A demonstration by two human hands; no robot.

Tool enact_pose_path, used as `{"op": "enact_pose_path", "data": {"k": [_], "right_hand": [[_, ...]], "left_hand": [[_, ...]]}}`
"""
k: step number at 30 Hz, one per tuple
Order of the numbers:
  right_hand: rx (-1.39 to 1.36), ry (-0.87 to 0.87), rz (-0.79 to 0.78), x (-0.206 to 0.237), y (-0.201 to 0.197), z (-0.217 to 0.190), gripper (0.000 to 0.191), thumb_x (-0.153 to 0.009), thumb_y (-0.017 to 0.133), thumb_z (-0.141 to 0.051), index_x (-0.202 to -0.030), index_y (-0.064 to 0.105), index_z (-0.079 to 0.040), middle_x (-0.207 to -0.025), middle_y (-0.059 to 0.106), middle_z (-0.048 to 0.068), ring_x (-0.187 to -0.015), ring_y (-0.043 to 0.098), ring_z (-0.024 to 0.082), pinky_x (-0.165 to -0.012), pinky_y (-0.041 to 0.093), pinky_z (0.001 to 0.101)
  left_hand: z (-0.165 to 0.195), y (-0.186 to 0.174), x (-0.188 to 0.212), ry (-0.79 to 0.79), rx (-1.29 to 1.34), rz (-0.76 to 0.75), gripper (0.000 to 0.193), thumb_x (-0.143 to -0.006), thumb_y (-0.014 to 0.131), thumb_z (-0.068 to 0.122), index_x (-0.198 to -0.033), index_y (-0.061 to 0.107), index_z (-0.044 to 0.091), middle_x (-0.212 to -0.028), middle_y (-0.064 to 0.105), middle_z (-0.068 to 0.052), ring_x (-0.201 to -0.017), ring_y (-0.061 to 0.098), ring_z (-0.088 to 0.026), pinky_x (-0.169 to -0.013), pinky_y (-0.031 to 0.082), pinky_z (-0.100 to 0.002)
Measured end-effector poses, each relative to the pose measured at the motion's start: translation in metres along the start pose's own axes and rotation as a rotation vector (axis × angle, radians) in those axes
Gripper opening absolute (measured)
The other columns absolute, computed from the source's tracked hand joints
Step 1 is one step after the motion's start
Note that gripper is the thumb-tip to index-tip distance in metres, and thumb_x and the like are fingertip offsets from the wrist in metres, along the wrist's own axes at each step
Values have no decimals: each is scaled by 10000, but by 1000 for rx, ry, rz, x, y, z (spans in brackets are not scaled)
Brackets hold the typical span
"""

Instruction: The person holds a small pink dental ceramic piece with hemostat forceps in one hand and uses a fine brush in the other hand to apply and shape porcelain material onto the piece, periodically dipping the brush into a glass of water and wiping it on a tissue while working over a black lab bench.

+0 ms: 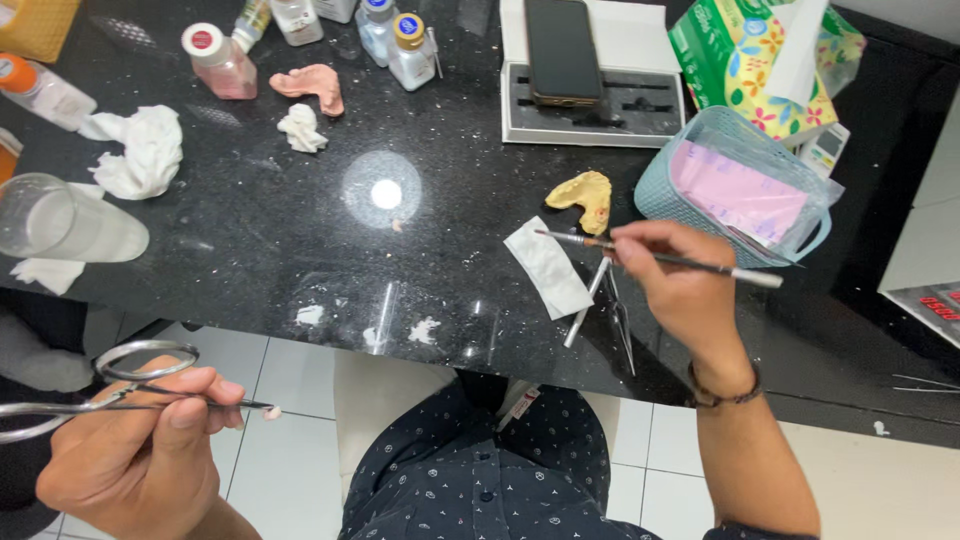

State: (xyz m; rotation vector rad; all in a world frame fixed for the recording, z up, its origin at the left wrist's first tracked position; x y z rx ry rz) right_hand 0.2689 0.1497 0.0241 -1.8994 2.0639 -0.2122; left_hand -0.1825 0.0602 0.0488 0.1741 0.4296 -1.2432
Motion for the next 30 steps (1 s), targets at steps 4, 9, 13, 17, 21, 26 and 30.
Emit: {"op": "enact_pose_path", "data": {"k": [4,9,13,17,21,26,30], "right_hand": [[248,-187,-59,41,1,10,135,-864,763,-7,-996,740,-1,-977,749,85,-876,731,153,-772,575,270],[410,-309,-123,56,9,-1,174,-794,771,10,-962,762,-36,-990,747,85,-875,736,185,-765,576,287],[454,-352,-147,55,9,-18,163,-801,783,-17,-962,759,-22,-974,751,96,-847,731,192,-744,574,289],[208,-130,-58,39,6,-7,85,-964,720,-47,-1023,762,-2,-944,799,81,-851,788,130,-754,606,247],[-113,-87,-217,-2,63,4,190,-965,738,-61,-1126,720,39,-1061,780,117,-961,754,155,-842,607,257],[-575,239,-344,-68,168,41,140,-979,679,-130,-1036,611,-22,-906,762,96,-804,748,133,-725,636,268],[-585,239,-406,-85,199,52,165,-959,674,-152,-1076,678,-36,-951,764,69,-846,743,99,-757,631,246]], "left_hand": [[9,21,3,-22,-45,-24,94,-888,654,-90,-948,667,-161,-831,693,-236,-697,706,-226,-565,611,-295],[19,37,5,2,-36,-52,53,-915,652,-102,-892,666,-148,-883,700,-236,-708,715,-223,-565,598,-288],[18,38,5,-6,-23,-51,51,-923,654,-95,-904,678,-137,-887,711,-220,-706,708,-203,-558,606,-273],[10,43,10,-42,-44,-114,64,-1014,660,-91,-1025,689,-147,-867,717,-203,-675,712,-166,-590,589,-241],[11,45,9,12,-41,-155,52,-1018,666,-83,-1014,695,-126,-892,724,-195,-711,736,-167,-615,579,-237],[15,40,9,-7,-32,-112,56,-1015,669,-86,-1044,699,-123,-900,725,-196,-714,730,-161,-611,611,-229],[12,33,6,-22,-70,-77,59,-1023,666,-96,-1058,698,-132,-904,724,-191,-695,716,-157,-602,589,-224]]}}
Point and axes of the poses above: each hand's wrist, its own x-axis away from the middle knuckle, its own y-axis out of the palm, z = x × y, the point moved 9 cm from there along -x, towards the middle knuckle
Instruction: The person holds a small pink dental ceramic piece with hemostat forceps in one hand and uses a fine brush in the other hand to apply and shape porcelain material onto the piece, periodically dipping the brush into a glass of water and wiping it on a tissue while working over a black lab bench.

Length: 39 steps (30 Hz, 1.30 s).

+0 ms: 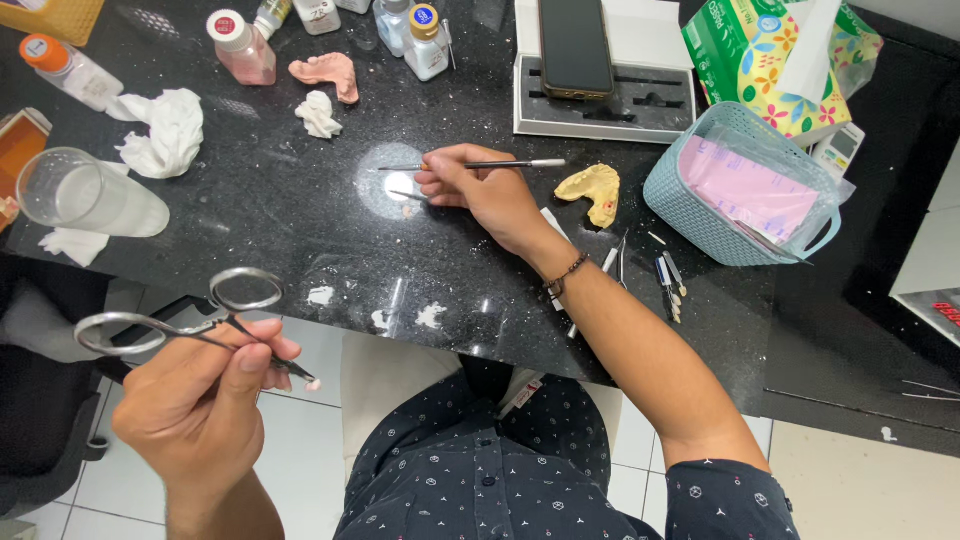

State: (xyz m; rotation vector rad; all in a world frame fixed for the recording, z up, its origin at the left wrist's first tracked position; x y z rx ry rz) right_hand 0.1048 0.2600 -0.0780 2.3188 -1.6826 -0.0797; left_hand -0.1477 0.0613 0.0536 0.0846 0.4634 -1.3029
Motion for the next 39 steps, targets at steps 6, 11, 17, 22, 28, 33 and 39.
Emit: {"op": "enact_pose_path", "data": {"k": [6,11,17,22,28,33,39], "right_hand": [[235,-86,78,-6,-7,8,199,-1010,679,-227,-961,602,-50,-793,727,55,-674,679,82,-601,573,231],[403,-124,116,-2,-13,7,214,-1027,650,-246,-923,574,-74,-728,682,14,-590,620,50,-523,504,212],[460,-148,85,-2,-5,6,211,-1022,657,-239,-927,596,-60,-725,685,14,-584,623,51,-505,498,220],[514,-128,45,-5,-2,8,207,-1030,645,-247,-936,614,-65,-733,703,6,-624,663,42,-522,533,212],[455,-95,43,-7,-5,14,202,-1015,662,-241,-937,627,-59,-747,717,22,-632,661,50,-534,536,214],[303,-26,24,-12,-9,18,192,-1013,669,-238,-944,617,-67,-774,727,32,-644,653,54,-555,542,212],[269,-98,-9,19,-11,-42,135,-994,699,-155,-969,646,-34,-834,738,49,-731,727,83,-631,600,238]], "left_hand": [[-4,0,-5,4,34,-6,80,-1028,657,-118,-953,682,-130,-947,727,-191,-721,725,-170,-606,593,-233],[-7,4,-6,6,45,-21,60,-1020,654,-118,-966,681,-120,-955,727,-189,-734,736,-178,-600,599,-236],[-6,4,-6,-11,19,-14,37,-1018,667,-108,-1015,697,-129,-933,727,-188,-715,729,-171,-597,588,-230],[-9,5,-6,-40,-24,-19,55,-1009,665,-110,-1043,704,-127,-910,731,-192,-683,715,-162,-580,582,-227],[-6,8,-7,-6,28,-28,41,-1026,664,-110,-1006,699,-117,-944,729,-187,-722,726,-156,-601,592,-223],[-1,15,-12,-26,31,-36,70,-1019,656,-106,-1067,706,-109,-947,728,-170,-726,716,-145,-596,593,-217],[5,38,-30,-58,89,-117,114,-998,644,-78,-1080,717,-107,-914,739,-145,-666,669,-106,-582,544,-209]]}}
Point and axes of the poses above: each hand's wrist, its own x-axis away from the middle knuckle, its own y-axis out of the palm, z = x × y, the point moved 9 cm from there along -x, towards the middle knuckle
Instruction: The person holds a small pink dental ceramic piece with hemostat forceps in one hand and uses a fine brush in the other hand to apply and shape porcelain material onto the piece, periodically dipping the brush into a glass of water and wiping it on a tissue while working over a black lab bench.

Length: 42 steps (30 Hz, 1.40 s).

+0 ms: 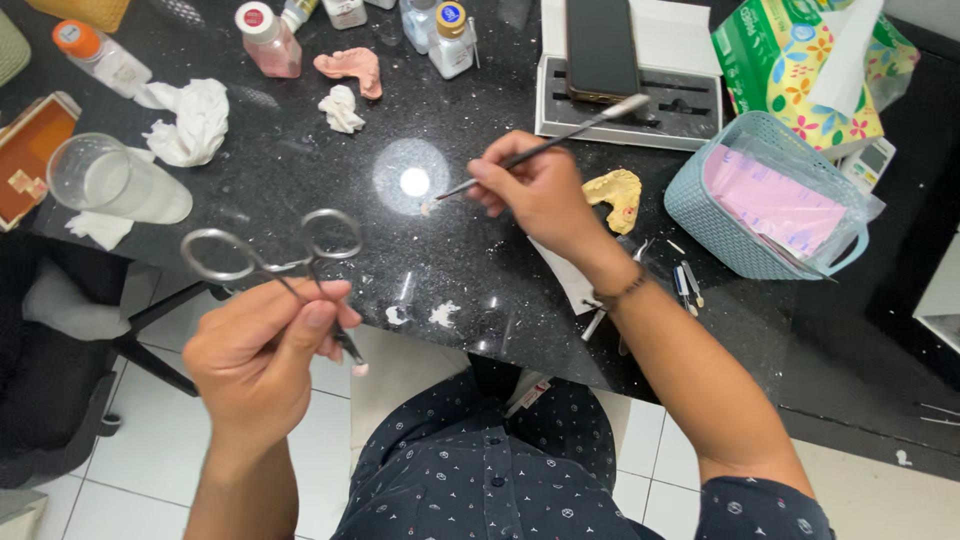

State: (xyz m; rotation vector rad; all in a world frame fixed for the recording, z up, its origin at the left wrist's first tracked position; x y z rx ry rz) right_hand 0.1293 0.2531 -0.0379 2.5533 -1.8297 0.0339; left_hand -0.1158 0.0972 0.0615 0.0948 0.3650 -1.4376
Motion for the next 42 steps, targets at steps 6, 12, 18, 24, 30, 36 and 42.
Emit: {"op": "enact_pose_path", "data": {"k": [6,12,18,24,30,36,42], "right_hand": [[-4,-313,16,134,-9,-103,65,-983,709,-5,-1006,652,15,-820,709,135,-729,712,194,-659,595,306],[-79,-444,-22,195,39,-121,204,-830,738,28,-978,629,-60,-817,715,107,-896,736,303,-1076,550,576],[-61,-312,-98,213,45,-102,276,-770,747,102,-939,585,-47,-801,693,135,-1013,763,382,-953,563,500],[10,-423,-9,222,44,-101,276,-746,743,94,-931,597,-49,-807,688,135,-741,721,161,-1045,600,567],[60,-438,-31,222,46,-101,271,-734,755,88,-919,608,-46,-797,694,126,-725,740,179,-1033,611,581],[76,-437,-60,222,43,-101,268,-763,757,80,-934,597,-50,-798,711,123,-721,744,173,-997,626,539],[40,-388,-77,226,37,-93,253,-807,756,68,-958,585,-44,-810,713,146,-684,713,152,-883,636,422]], "left_hand": [[16,41,-15,16,198,-280,127,-1012,635,-9,-1000,743,-75,-890,771,-114,-635,667,-79,-549,527,-202],[30,90,-16,1,448,-541,152,-1047,641,62,-1083,743,-44,-880,758,-81,-600,635,-72,-546,493,-206],[42,112,-8,10,590,-638,165,-1078,654,89,-1152,741,-31,-928,754,-84,-709,697,-83,-609,548,-205],[44,115,-5,42,594,-648,157,-1091,662,101,-1167,741,-11,-908,755,-86,-769,745,-96,-675,596,-211],[44,115,-5,66,611,-661,171,-1105,655,135,-1160,740,-3,-886,757,-74,-788,747,-95,-698,602,-215],[45,117,-4,60,623,-671,172,-1108,649,145,-1154,747,11,-873,760,-67,-785,747,-96,-694,601,-215],[46,119,-1,66,652,-697,171,-1127,650,142,-1139,743,-1,-892,768,-71,-825,751,-102,-745,608,-217]]}}
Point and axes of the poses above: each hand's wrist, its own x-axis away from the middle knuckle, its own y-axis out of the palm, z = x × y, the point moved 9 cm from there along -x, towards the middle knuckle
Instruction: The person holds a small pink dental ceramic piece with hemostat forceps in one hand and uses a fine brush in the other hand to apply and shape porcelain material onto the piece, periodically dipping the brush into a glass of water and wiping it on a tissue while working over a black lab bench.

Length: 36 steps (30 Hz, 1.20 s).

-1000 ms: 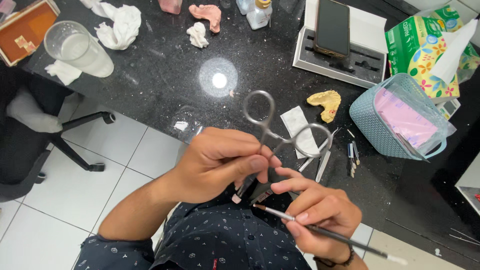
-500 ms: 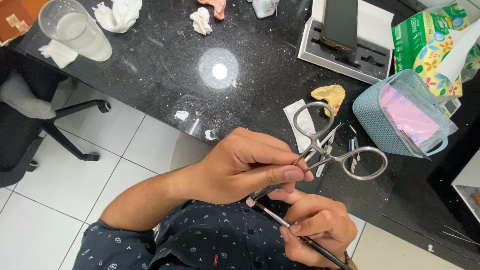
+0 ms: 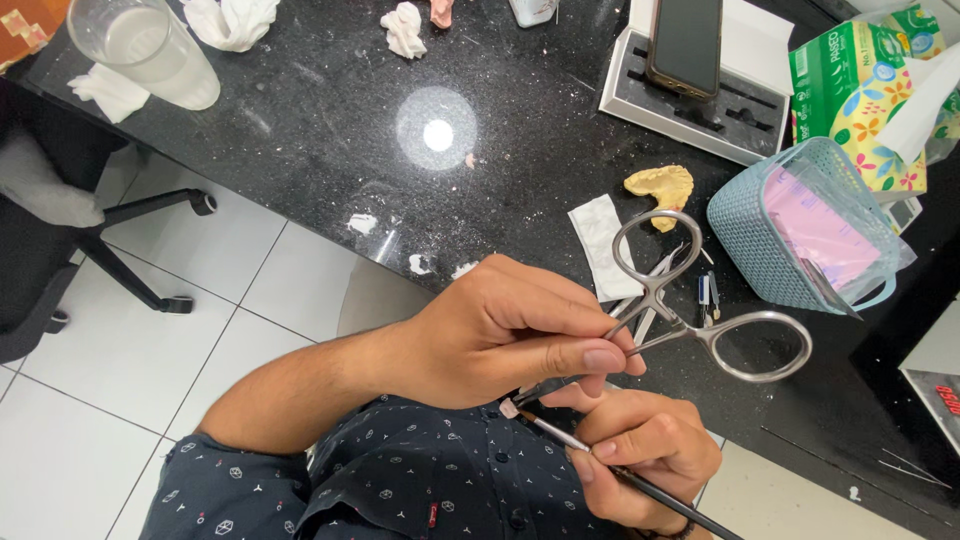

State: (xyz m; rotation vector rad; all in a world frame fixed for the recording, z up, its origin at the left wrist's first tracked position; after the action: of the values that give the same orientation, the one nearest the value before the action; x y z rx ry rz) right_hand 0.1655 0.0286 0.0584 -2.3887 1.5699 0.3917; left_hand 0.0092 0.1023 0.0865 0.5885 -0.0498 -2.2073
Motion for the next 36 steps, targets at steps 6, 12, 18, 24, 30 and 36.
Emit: {"op": "enact_pose_path", "data": {"k": [6,12,18,24,30,36], "right_hand": [[-84,28,73,11,-5,7,221,-824,754,58,-960,615,-47,-803,718,129,-653,685,156,-814,653,415],[-269,20,153,20,-2,11,202,-864,717,49,-1002,608,-49,-838,683,130,-801,734,268,-903,638,533],[-256,-4,126,21,0,10,206,-863,717,23,-1001,605,-81,-828,673,100,-823,756,279,-945,634,594],[-104,-64,142,20,0,5,239,-816,753,14,-952,595,-103,-781,679,76,-677,709,172,-810,613,432],[28,-78,145,20,-3,1,265,-767,785,-1,-910,590,-107,-738,696,85,-601,665,100,-578,537,251],[-102,-78,127,14,3,1,219,-813,731,9,-959,591,-73,-739,691,97,-655,729,184,-813,686,495]], "left_hand": [[-6,2,1,-44,115,-7,192,-1116,651,154,-1176,734,-9,-958,770,-104,-859,762,-114,-768,630,-232],[-17,5,4,-166,308,-45,206,-1104,659,126,-1133,748,-58,-908,743,-110,-676,647,-79,-562,502,-201],[-19,9,7,-184,382,-78,220,-1126,652,135,-1126,750,-61,-877,726,-93,-650,618,-66,-551,473,-198],[-23,10,7,-180,378,-75,222,-1124,648,131,-1121,748,-67,-868,719,-90,-627,603,-55,-541,461,-195],[-25,10,6,-166,397,-67,217,-1121,649,127,-1126,739,-71,-909,733,-103,-634,612,-57,-542,470,-196],[-21,9,6,-140,336,-66,219,-1123,645,130,-1122,744,-66,-921,743,-108,-640,621,-52,-535,481,-186]]}}
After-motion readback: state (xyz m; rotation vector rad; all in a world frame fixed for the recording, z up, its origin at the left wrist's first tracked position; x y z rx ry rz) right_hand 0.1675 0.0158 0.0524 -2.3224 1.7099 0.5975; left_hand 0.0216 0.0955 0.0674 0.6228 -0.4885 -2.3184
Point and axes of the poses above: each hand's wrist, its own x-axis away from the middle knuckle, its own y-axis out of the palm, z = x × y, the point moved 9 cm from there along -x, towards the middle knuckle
